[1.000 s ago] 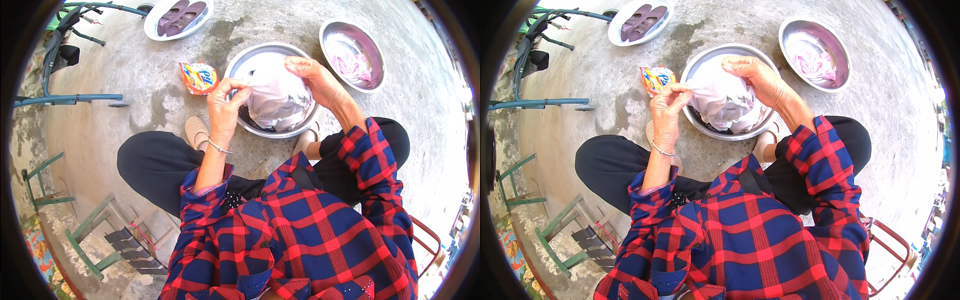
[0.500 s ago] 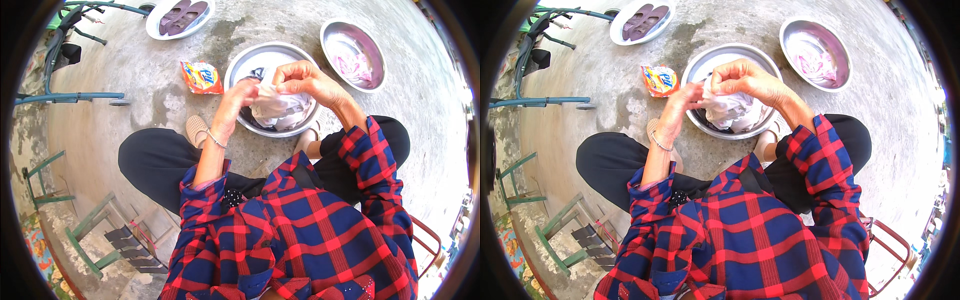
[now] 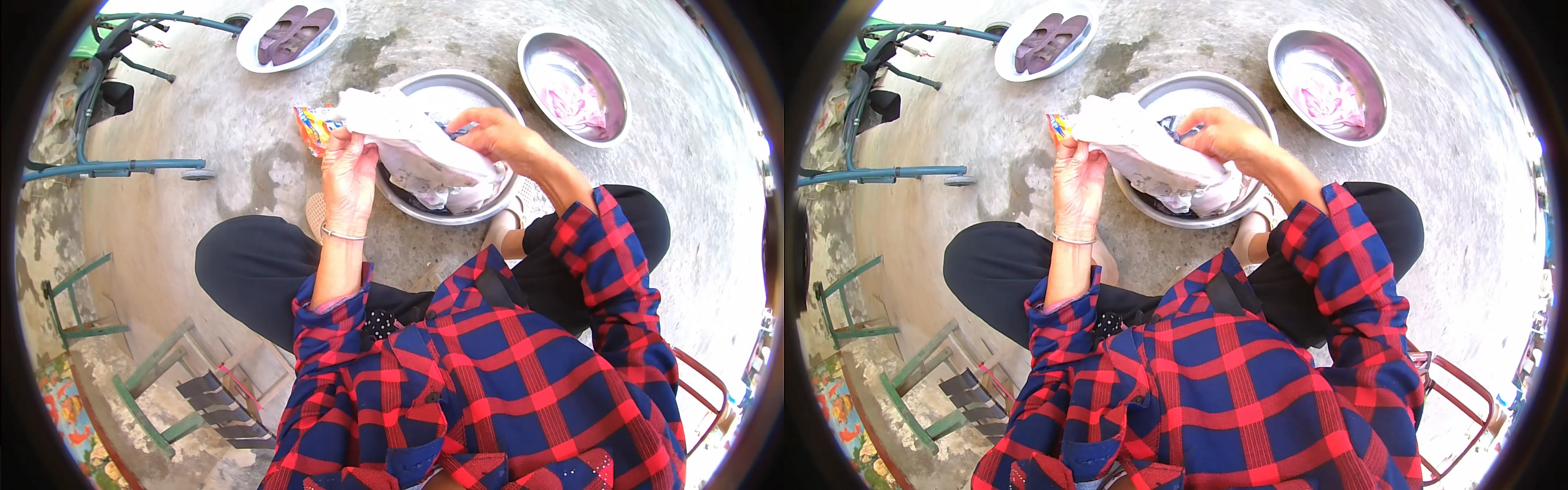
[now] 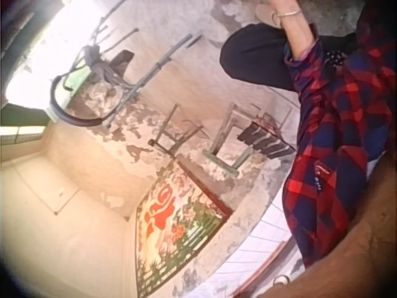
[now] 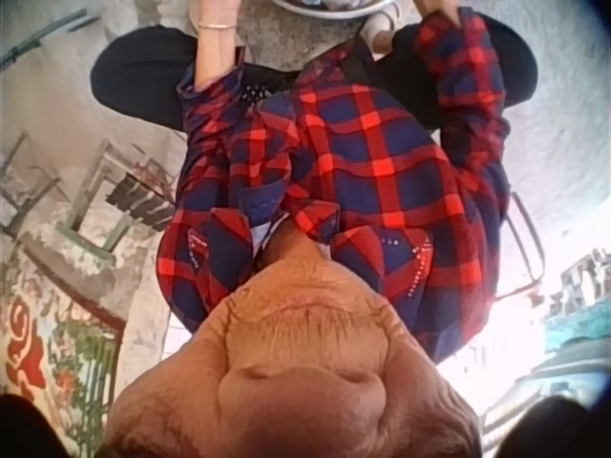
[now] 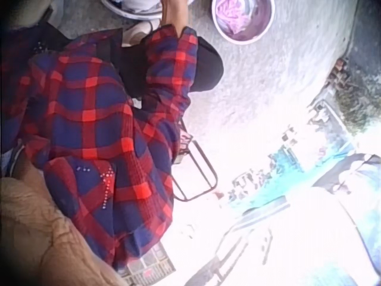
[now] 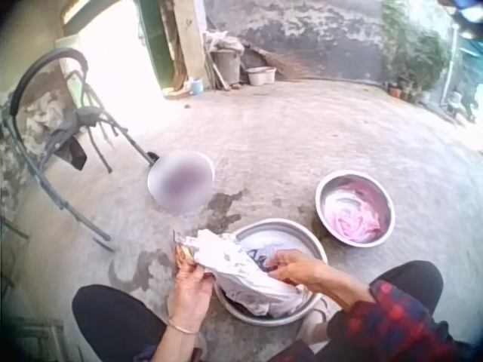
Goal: The person sits on the ground and washes a white patterned cloth by hand in a metal basin filled with water. They repeatedly submerge, scrub, and wring the cloth, occasionally lifting it to inspect the fabric.
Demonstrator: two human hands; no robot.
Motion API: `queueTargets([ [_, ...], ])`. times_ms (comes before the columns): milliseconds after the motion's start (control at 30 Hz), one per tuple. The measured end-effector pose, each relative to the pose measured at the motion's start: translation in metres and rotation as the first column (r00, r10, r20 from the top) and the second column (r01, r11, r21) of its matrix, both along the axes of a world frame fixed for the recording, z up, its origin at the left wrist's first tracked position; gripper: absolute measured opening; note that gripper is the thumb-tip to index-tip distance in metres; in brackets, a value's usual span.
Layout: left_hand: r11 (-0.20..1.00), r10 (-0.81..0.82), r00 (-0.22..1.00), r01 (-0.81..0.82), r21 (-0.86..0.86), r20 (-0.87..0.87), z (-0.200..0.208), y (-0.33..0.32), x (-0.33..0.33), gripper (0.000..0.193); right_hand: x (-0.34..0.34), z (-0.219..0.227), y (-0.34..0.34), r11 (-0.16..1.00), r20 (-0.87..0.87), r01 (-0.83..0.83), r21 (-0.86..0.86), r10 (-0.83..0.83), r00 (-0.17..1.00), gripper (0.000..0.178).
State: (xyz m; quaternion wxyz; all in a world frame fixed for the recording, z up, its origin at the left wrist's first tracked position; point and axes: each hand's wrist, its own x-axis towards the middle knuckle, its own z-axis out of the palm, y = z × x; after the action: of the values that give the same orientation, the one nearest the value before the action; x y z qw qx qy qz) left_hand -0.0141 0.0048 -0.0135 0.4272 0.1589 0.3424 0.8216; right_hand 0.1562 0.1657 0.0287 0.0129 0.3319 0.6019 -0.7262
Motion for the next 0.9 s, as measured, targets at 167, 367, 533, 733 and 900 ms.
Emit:
queueTargets([
  [167,0.986,-0.072,0.997,0.066,0.152,0.032,0.008,0.002,0.008,0.024,-0.003,-0.012,-0.011,0.954,0.085,-0.289,0.078,0.282,0.956,0.026],
  [367,0.991,-0.004,0.997,-0.006,0.13,0.072,0.009,0.0,0.003,0.023,0.0,-0.009,0.004,0.977,0.039,-0.084,0.197,0.077,0.996,0.017],
  [533,0.994,0.07,0.991,-0.079,-0.073,-0.118,0.015,-0.006,-0.003,0.012,0.002,0.032,0.037,0.881,-0.373,0.401,0.25,-0.295,0.88,0.011],
  [733,0.941,0.061,0.912,-0.188,-0.282,-0.405,0.037,-0.012,-0.003,0.007,0.0,0.057,0.042,0.86,-0.534,0.475,0.187,-0.317,0.784,0.011],
  [900,0.957,0.062,0.818,-0.211,-0.198,-0.572,0.044,-0.011,-0.001,0.008,0.001,0.055,0.054,0.889,-0.55,0.438,0.132,-0.302,0.778,0.012],
])
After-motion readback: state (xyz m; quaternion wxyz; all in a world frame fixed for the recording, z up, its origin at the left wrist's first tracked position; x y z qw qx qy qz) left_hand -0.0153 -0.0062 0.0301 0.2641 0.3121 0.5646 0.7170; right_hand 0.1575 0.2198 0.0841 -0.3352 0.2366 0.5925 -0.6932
